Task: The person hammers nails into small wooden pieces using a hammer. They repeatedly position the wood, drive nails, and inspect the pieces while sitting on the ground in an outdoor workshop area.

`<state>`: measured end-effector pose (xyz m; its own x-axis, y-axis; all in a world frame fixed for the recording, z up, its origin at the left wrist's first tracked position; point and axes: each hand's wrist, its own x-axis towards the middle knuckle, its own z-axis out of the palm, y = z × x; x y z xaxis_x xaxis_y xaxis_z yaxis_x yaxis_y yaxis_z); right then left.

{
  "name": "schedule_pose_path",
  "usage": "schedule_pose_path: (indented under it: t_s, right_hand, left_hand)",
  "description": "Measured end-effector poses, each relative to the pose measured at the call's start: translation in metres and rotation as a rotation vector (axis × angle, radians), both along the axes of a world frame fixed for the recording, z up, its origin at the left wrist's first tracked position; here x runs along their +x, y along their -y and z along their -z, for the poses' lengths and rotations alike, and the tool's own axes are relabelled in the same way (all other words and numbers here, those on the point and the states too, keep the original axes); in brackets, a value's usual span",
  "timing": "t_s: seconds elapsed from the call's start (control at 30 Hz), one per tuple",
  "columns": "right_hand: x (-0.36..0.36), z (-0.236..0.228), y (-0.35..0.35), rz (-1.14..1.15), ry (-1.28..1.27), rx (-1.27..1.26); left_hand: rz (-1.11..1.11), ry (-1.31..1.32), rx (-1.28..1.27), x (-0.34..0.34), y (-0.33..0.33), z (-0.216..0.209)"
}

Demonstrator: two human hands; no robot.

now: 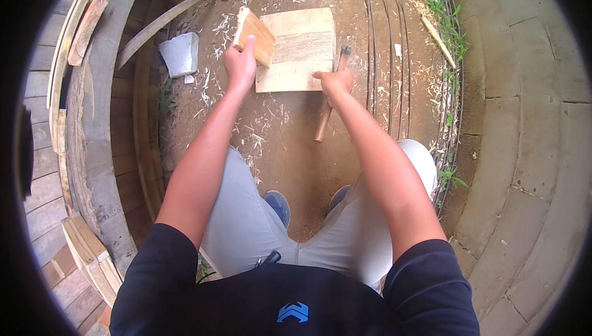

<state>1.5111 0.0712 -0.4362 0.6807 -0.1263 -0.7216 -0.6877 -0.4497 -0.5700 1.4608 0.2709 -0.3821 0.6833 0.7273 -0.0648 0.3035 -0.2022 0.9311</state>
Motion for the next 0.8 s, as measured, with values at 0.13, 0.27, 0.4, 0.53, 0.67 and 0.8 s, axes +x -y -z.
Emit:
schedule_pose_path:
  t_s: [0.13,0.27,0.4,0.53,0.67,0.8]
  right_hand:
    - [-0.029,0.018,-0.017,0.251,-0.028,-0.031]
    - [-0.028,0.038,-0.008,0.384,-0.066,0.092]
    - [-0.028,0.033,-0.002,0.451,-0.086,0.139]
    - [-0.029,0.029,0.008,0.49,-0.043,0.066]
    - [-0.052,0.028,0.041,0.535,-0.114,0.012]
    - [-0.064,0.033,0.067,0.58,-0.229,0.086]
  left_hand:
    - [-0.078,-0.007,0.055,-0.004,-0.01,-0.006]
    - [-0.008,0.043,0.091,-0.003,-0.004,-0.001]
    - [0.048,0.043,0.023,-0.002,0.011,-0.01]
    - [0.085,0.058,0.05,0.003,0.025,-0.007]
    - [0.208,0.013,-0.017,0.006,0.039,-0.006]
    - [0.368,0.02,-0.011,0.008,0.059,0.01]
